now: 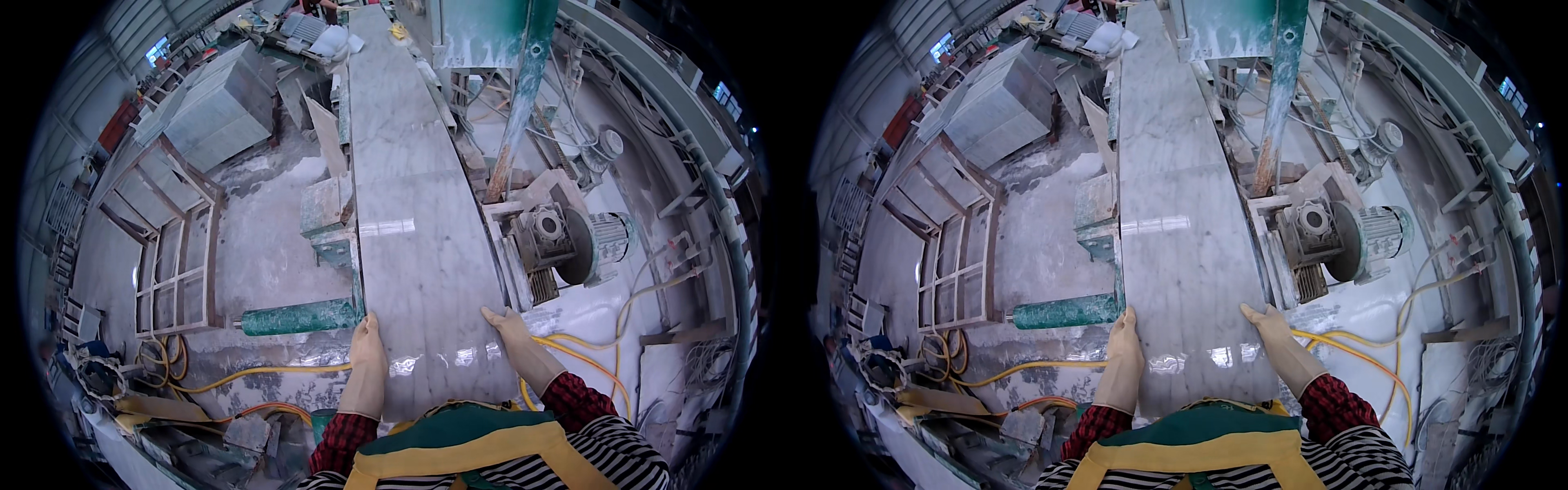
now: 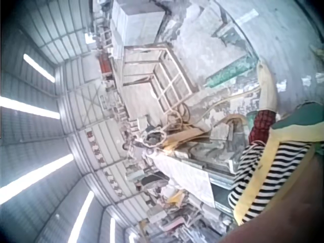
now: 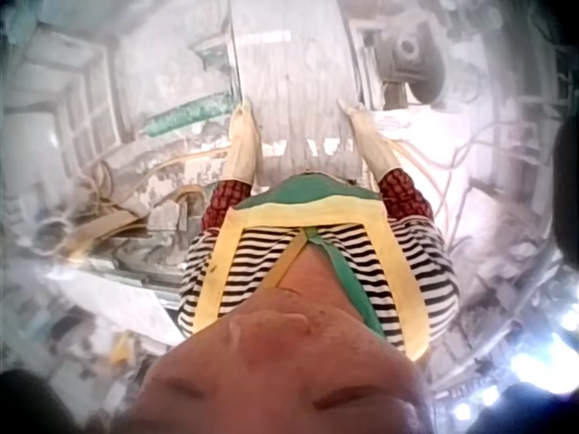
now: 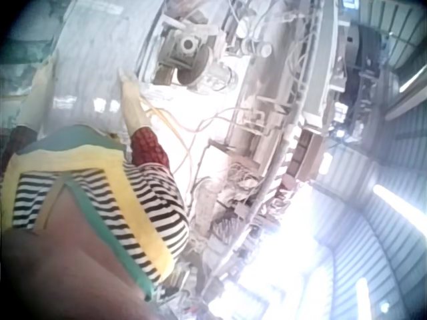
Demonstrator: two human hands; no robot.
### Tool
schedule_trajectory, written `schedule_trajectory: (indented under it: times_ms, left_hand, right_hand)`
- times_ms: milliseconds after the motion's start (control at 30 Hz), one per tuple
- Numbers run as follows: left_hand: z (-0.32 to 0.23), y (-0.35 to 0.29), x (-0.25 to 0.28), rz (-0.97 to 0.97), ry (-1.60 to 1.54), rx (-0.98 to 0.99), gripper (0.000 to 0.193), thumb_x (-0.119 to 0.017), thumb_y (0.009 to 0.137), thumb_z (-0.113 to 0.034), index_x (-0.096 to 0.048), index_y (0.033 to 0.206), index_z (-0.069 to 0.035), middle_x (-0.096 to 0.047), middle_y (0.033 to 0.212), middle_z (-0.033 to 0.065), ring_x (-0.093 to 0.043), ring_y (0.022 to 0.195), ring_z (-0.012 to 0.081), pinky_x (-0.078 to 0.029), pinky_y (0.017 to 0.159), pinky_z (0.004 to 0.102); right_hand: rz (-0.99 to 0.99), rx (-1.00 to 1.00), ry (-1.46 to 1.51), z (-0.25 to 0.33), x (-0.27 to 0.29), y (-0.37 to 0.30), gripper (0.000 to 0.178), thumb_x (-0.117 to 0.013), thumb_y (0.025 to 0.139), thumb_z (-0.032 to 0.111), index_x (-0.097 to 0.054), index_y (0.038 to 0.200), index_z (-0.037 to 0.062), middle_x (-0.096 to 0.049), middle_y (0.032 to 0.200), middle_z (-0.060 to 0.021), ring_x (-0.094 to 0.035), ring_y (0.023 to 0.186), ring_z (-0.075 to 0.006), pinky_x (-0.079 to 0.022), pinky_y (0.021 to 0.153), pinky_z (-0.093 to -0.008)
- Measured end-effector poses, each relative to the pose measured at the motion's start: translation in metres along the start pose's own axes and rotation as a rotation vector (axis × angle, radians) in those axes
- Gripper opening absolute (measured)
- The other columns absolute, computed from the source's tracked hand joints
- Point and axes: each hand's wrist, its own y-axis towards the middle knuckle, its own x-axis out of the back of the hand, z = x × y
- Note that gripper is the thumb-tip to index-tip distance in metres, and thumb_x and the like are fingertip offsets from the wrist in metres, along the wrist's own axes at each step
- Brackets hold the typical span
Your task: The person feeds large stone slabs into a polishing machine, guides them through the rollers, and removes them at the other end. This process is repeated multiple times with different slabs.
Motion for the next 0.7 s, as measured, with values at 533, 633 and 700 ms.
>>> schedule_trajectory:
  times_ms: [533, 633, 700]
  left_hand:
    - [-0.003, 0.001, 0.033, 0.056, 0.705, 0.051, 0.075, -0.033, 0.105, -0.073, -0.071, 0.138, -0.017, -0.073, 0.131, 0.0194, -0.066, 0.125, 0.0439, -0.049, 0.106, 0.0491]
    - [-0.004, -0.003, 0.024, 0.015, 0.653, 0.054, 0.073, -0.036, 0.105, -0.071, -0.072, 0.137, -0.017, -0.073, 0.13, 0.0198, -0.067, 0.125, 0.0438, -0.05, 0.105, 0.0494]
    - [-0.01, -0.006, 0.019, 0.015, 0.623, 0.05, 0.072, -0.038, 0.105, -0.071, -0.072, 0.136, -0.016, -0.073, 0.13, 0.0202, -0.067, 0.124, 0.0439, -0.051, 0.105, 0.0493]
  right_hand:
    - [0.078, 0.297, -0.624, -0.037, 0.034, 0.029, 0.059, -0.079, 0.097, 0.035, -0.063, 0.135, -0.0086, -0.068, 0.131, -0.0183, -0.068, 0.114, -0.0275, -0.055, 0.097, -0.0401]
    - [-0.082, 0.053, -0.277, -0.028, 0.016, 0.027, 0.052, -0.079, 0.098, 0.039, -0.069, 0.122, -0.0061, -0.072, 0.112, -0.0126, -0.069, 0.097, -0.021, -0.056, 0.084, -0.0371]
    - [-0.133, 0.059, -0.163, -0.056, 0.027, 0.05, 0.049, -0.079, 0.098, 0.042, -0.071, 0.114, -0.0039, -0.072, 0.101, -0.0078, -0.067, 0.088, -0.0168, -0.055, 0.077, -0.0345]
